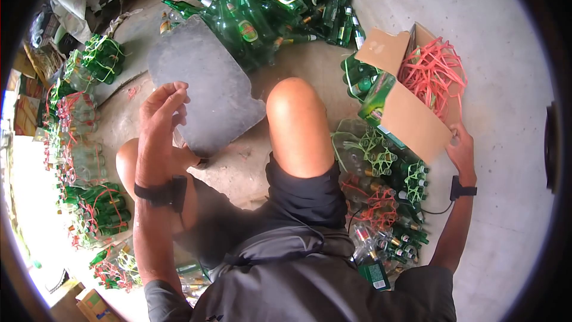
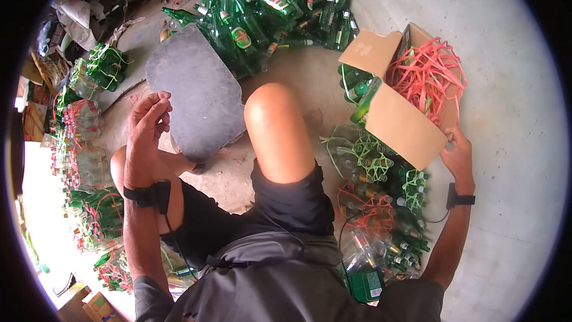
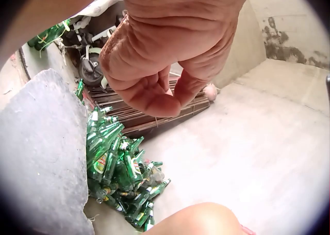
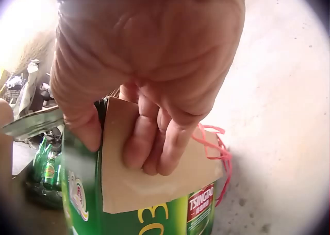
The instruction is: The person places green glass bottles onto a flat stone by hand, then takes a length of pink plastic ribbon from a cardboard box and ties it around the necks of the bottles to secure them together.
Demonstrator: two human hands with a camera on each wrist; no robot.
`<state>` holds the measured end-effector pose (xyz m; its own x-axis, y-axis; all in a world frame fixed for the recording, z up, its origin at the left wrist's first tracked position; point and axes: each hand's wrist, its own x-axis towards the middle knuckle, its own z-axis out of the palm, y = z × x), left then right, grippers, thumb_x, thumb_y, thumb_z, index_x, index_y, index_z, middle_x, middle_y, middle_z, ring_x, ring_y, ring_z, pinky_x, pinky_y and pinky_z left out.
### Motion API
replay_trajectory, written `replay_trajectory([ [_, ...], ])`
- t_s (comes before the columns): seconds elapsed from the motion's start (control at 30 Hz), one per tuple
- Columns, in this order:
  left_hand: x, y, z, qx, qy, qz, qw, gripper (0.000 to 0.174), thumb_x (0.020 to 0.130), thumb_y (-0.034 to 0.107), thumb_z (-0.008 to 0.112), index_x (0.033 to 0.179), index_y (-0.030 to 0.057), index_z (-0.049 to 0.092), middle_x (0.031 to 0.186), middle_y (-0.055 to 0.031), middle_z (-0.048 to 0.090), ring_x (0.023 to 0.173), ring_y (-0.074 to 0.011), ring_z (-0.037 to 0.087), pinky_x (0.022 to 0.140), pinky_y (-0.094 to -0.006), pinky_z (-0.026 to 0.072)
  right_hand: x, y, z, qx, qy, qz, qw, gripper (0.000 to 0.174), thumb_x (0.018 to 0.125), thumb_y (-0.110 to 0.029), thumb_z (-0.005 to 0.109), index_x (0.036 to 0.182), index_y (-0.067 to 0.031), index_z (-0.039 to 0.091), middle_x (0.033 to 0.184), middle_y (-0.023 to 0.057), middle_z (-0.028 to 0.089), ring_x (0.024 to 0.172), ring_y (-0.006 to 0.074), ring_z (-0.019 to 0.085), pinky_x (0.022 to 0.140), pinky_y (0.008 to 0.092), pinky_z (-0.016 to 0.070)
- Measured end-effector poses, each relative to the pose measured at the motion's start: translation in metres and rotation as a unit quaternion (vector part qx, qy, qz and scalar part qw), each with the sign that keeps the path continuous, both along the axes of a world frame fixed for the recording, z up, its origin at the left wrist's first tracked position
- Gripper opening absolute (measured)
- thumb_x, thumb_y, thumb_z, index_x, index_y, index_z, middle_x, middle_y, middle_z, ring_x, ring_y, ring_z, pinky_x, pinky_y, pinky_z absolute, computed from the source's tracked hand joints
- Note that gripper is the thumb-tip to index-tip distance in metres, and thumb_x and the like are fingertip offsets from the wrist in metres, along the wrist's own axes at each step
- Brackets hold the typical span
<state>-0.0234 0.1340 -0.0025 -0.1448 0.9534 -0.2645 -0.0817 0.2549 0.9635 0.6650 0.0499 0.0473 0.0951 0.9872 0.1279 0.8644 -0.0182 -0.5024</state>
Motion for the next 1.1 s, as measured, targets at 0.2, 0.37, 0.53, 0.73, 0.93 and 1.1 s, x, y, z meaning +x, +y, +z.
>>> replay_trajectory([
  [0.2, -0.002, 0.0, -0.003, 0.008, -0.009, -0.021, 1.0, 0.016, 0.097, 0.016, 0.069, 0.111, 0.0082, 0.072, 0.086, 0.0042, 0.063, 0.068, -0.0023, 0.055, 0.059, -0.0186, 0.0434, 0.021, -0.04, 0.004, -0.061, -0.068, -0.054, 0.994, 0.025, 0.086, -0.001, 0.073, 0.107, -0.0005, 0.059, 0.099, 0.0087, 0.065, 0.095, 0.0173, 0.064, 0.093, 0.0344, 0.0527],
  [0.37, 0.001, -0.004, 0.004, 0.005, 0.003, -0.019, 1.0, 0.022, 0.095, 0.018, 0.068, 0.11, 0.0033, 0.07, 0.09, -0.002, 0.062, 0.069, -0.0069, 0.052, 0.065, -0.0233, 0.0423, 0.05, -0.056, 0.002, -0.028, -0.152, -0.025, 0.988, 0.032, 0.083, -0.003, 0.075, 0.111, -0.0006, 0.062, 0.106, 0.016, 0.069, 0.099, 0.0276, 0.068, 0.092, 0.0355, 0.0528],
  [0.53, 0.0, -0.006, 0.004, -0.002, 0.005, -0.019, 1.0, 0.021, 0.095, 0.018, 0.068, 0.11, 0.0035, 0.07, 0.09, -0.0019, 0.062, 0.068, -0.0069, 0.052, 0.065, -0.0232, 0.0424, 0.075, -0.071, 0.011, -0.006, -0.21, 0.008, 0.978, 0.045, 0.077, 0.012, 0.064, 0.12, -0.0022, 0.062, 0.12, 0.0176, 0.067, 0.114, 0.033, 0.066, 0.097, 0.0404, 0.0515],
  [0.73, -0.002, -0.006, 0.002, 0.0, -0.004, -0.02, 1.0, 0.019, 0.096, 0.018, 0.068, 0.11, 0.0045, 0.071, 0.089, -0.0014, 0.063, 0.068, -0.0064, 0.052, 0.064, -0.023, 0.0427, 0.087, -0.088, 0.011, -0.069, -0.289, -0.013, 0.955, 0.063, 0.072, 0.024, 0.043, 0.127, -0.0016, 0.059, 0.119, 0.0188, 0.061, 0.116, 0.0384, 0.06, 0.1, 0.0424, 0.0486],
  [0.93, -0.001, -0.005, 0.0, 0.001, -0.009, -0.024, 1.0, 0.019, 0.096, 0.018, 0.069, 0.11, 0.0042, 0.071, 0.089, -0.0014, 0.063, 0.067, -0.006, 0.051, 0.063, -0.0229, 0.0427, 0.076, -0.095, 0.017, -0.078, -0.251, -0.004, 0.965, 0.069, 0.074, 0.024, 0.038, 0.135, -0.0025, 0.057, 0.118, 0.0214, 0.06, 0.12, 0.0381, 0.057, 0.105, 0.0423, 0.0453],
  [1.1, -0.002, -0.004, -0.001, -0.002, -0.007, -0.037, 0.999, 0.016, 0.097, 0.016, 0.068, 0.11, 0.008, 0.071, 0.087, 0.0035, 0.064, 0.067, -0.0012, 0.053, 0.06, -0.0185, 0.0416, 0.094, -0.1, 0.005, -0.052, -0.16, -0.046, 0.985, 0.058, 0.084, 0.012, 0.041, 0.136, -0.0045, 0.059, 0.128, 0.0157, 0.062, 0.122, 0.0314, 0.059, 0.107, 0.0371, 0.0437],
])
